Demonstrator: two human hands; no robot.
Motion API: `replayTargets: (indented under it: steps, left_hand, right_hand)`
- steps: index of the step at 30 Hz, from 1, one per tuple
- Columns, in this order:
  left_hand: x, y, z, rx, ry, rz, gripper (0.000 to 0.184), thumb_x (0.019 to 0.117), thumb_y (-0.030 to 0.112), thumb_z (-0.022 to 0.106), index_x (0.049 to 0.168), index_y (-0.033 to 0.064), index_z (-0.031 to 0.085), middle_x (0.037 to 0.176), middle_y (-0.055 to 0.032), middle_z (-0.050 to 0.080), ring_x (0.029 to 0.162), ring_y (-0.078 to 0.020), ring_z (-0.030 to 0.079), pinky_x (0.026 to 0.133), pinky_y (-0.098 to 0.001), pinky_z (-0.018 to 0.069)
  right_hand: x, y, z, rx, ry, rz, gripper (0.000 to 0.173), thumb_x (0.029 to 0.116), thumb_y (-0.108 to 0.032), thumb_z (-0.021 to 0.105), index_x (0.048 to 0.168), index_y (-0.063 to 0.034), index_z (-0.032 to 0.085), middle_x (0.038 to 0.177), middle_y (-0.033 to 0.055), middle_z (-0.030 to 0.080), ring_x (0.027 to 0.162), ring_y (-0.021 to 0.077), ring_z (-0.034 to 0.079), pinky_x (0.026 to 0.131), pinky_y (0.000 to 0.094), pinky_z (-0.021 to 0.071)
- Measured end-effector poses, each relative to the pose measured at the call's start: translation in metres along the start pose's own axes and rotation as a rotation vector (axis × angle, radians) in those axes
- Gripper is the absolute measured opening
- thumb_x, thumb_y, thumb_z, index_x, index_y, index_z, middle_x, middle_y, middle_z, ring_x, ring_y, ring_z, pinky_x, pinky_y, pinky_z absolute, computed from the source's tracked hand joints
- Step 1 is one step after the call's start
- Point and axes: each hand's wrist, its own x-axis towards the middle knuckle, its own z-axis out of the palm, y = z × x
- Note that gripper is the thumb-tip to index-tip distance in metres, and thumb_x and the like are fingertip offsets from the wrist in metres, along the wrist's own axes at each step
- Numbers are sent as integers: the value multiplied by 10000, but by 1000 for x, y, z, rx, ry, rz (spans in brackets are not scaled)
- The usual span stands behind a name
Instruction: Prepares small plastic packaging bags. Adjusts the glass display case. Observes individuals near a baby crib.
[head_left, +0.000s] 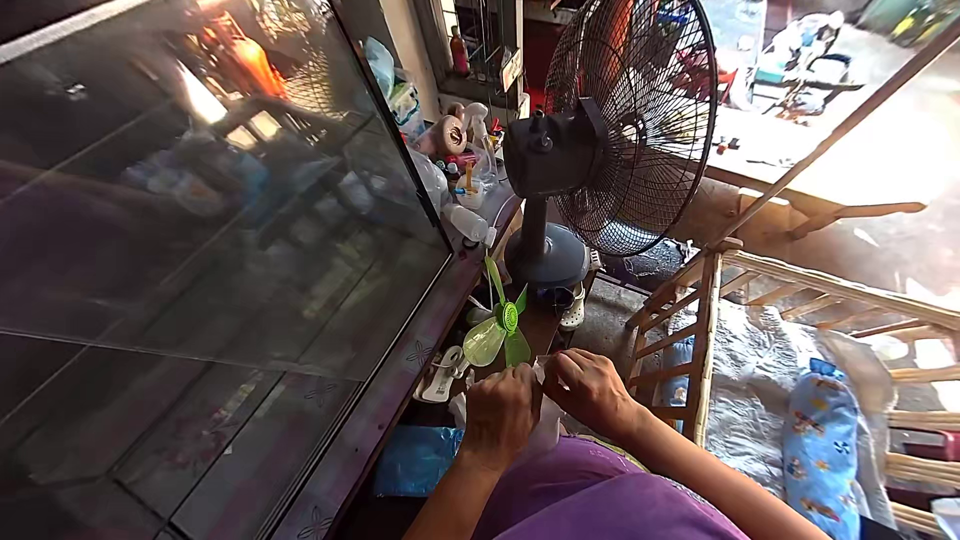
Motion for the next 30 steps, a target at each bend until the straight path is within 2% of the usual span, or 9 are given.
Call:
replayTargets:
  steps: [6, 11, 15, 17, 19, 22, 24, 27, 30]
  left_hand:
    - [1, 4, 6, 51, 111, -151, 385, 971, 184, 421, 682, 26, 621, 553, -86, 575, 492, -230, 627, 416, -362, 446]
    - [-11, -4, -7, 50, 183, -247, 391, 957, 185, 399, 676, 27, 620, 552, -85, 575, 494, -226, 625, 423, -368, 452]
    - [-27, -16, -36, -7, 256, -317, 451, 1013, 221, 353, 737, 10, 641, 602, -100, 610, 529, -216, 637, 460, -368, 485]
    - [-34, -23, -42, -44, 251, -372, 462, 1040, 220, 340, 807, -1, 671, 654, -105, 644, 572, -211, 658, 491, -361, 509]
    - [-39, -30, -43, -79, 249, -440, 461, 1051, 229, 351, 889, -14, 708, 724, -110, 694, 625, -204, 688, 543, -361, 548]
    - [-51, -37, -45, -116, 303, -513, 475, 1073, 256, 343, 936, -30, 697, 725, -110, 676, 624, -186, 668, 560, -350, 553]
    - [-63, -41, -49, -119, 367, -547, 503, 1089, 280, 341, 945, -47, 695, 733, -121, 679, 629, -158, 668, 580, -315, 559]
    - [-79, -44, -58, -116, 443, -604, 513, 1096, 280, 354, 949, -77, 693, 743, -128, 683, 641, -98, 668, 616, -242, 562]
    - [-102, -48, -63, -123, 481, -676, 508, 1096, 259, 348, 968, -104, 678, 749, -132, 679, 655, -53, 658, 640, -199, 551]
  right_hand:
    - [15, 1, 22, -98, 112, 57, 152, 913, -105, 623, 772, -50, 623, 656, 74, 627, 605, 201, 653, 531, 311, 523]
    - [36, 3, 29, 65, 7, 138, 118, 877, -102, 642, 779, -37, 633, 646, 71, 619, 583, 190, 635, 529, 334, 516]
    - [71, 28, 16, 187, -304, 371, 211, 950, -168, 612, 990, 12, 713, 859, 139, 734, 798, 263, 727, 743, 459, 588]
    - [98, 37, -1, 271, -485, 333, 340, 1021, -288, 590, 1145, 4, 710, 1019, 146, 745, 946, 251, 727, 884, 449, 582]
    - [131, 47, -22, 225, -455, 246, 358, 1052, -288, 560, 1230, -10, 698, 1127, 154, 730, 1041, 267, 711, 953, 476, 564]
    - [202, 82, -54, -1, -207, 147, 275, 1045, -153, 537, 1227, -14, 690, 1200, 188, 688, 1093, 322, 686, 969, 529, 554]
    - [249, 104, -69, -136, -190, 188, 303, 1060, -170, 506, 1258, 4, 656, 1230, 231, 665, 1126, 384, 665, 983, 581, 523]
    - [291, 141, -72, -283, -392, 298, 299, 1029, -223, 570, 1187, 10, 670, 1163, 277, 669, 1104, 486, 644, 918, 715, 483]
    - [309, 161, -71, -282, -565, 245, 265, 973, -223, 684, 1023, 38, 689, 1008, 278, 686, 992, 484, 660, 861, 715, 486]
